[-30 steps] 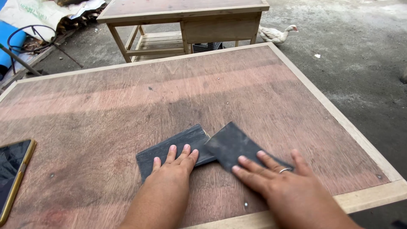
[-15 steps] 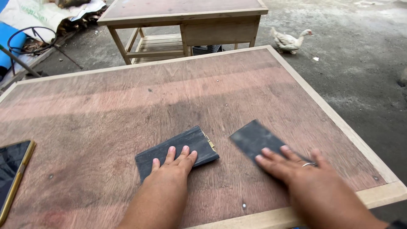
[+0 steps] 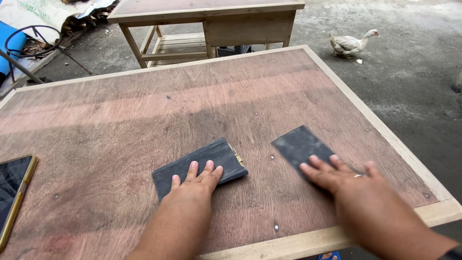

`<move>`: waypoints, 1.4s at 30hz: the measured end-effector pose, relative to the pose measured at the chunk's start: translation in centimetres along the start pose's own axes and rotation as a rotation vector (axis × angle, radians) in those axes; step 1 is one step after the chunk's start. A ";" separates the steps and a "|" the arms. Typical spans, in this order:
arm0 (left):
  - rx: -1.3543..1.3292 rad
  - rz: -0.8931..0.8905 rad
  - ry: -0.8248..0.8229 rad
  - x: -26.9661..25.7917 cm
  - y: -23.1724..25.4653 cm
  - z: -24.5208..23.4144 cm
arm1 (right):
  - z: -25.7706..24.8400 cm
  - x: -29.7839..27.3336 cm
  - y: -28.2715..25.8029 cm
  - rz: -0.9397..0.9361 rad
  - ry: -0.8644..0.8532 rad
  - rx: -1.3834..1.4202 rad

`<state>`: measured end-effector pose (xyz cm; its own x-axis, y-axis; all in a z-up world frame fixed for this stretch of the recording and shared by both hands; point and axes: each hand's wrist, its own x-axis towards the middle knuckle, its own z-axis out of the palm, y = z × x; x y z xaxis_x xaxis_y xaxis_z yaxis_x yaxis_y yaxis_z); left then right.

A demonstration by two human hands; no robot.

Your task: Sanding the surface of a wooden table using sandpaper.

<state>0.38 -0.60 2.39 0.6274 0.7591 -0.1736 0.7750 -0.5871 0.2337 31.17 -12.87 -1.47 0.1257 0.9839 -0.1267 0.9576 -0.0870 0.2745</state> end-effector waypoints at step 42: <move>-0.075 -0.076 0.096 -1.0 -5.8 0.3 | -3.6 0.7 1.1 0.215 -0.229 0.213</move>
<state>-4.73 2.02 0.92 0.5541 0.8262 -0.1019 0.8099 -0.5069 0.2951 31.35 -11.66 2.19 0.3616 0.8814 -0.3040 0.9323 -0.3422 0.1171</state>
